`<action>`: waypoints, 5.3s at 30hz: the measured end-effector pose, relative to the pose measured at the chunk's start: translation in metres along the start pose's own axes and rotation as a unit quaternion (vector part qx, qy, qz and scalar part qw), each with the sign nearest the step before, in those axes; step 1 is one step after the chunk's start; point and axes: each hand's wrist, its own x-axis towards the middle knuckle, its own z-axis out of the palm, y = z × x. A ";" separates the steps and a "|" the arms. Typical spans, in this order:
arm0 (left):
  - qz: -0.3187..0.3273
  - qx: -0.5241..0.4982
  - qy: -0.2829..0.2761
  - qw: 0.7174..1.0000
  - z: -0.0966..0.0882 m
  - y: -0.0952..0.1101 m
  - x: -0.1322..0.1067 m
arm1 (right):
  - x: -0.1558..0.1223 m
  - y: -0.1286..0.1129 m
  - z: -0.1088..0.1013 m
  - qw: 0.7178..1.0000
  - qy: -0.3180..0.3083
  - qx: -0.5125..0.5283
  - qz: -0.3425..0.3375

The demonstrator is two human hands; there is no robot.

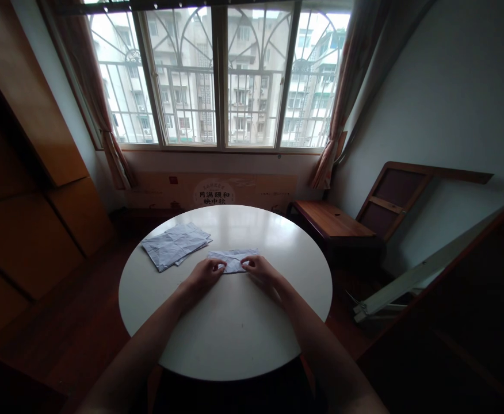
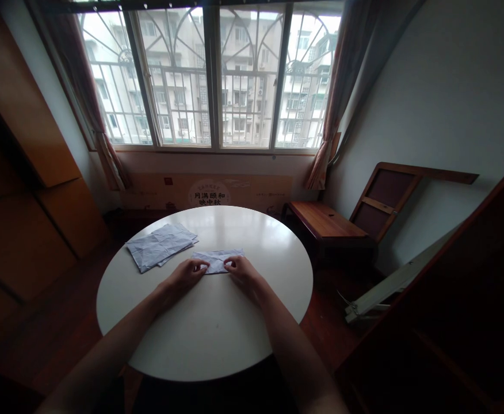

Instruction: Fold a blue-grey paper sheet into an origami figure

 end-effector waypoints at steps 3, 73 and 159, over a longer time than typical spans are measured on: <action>0.000 -0.001 0.001 1.000 0.001 -0.001 0.000 | 0.000 0.001 0.000 1.000 0.000 0.000 0.000; -0.014 -0.018 -0.008 1.000 -0.003 0.003 -0.001 | -0.001 -0.003 -0.001 1.000 -0.002 -0.011 0.002; -0.047 0.066 0.072 0.994 -0.009 0.010 -0.001 | 0.002 0.005 0.004 0.995 0.034 -0.097 -0.006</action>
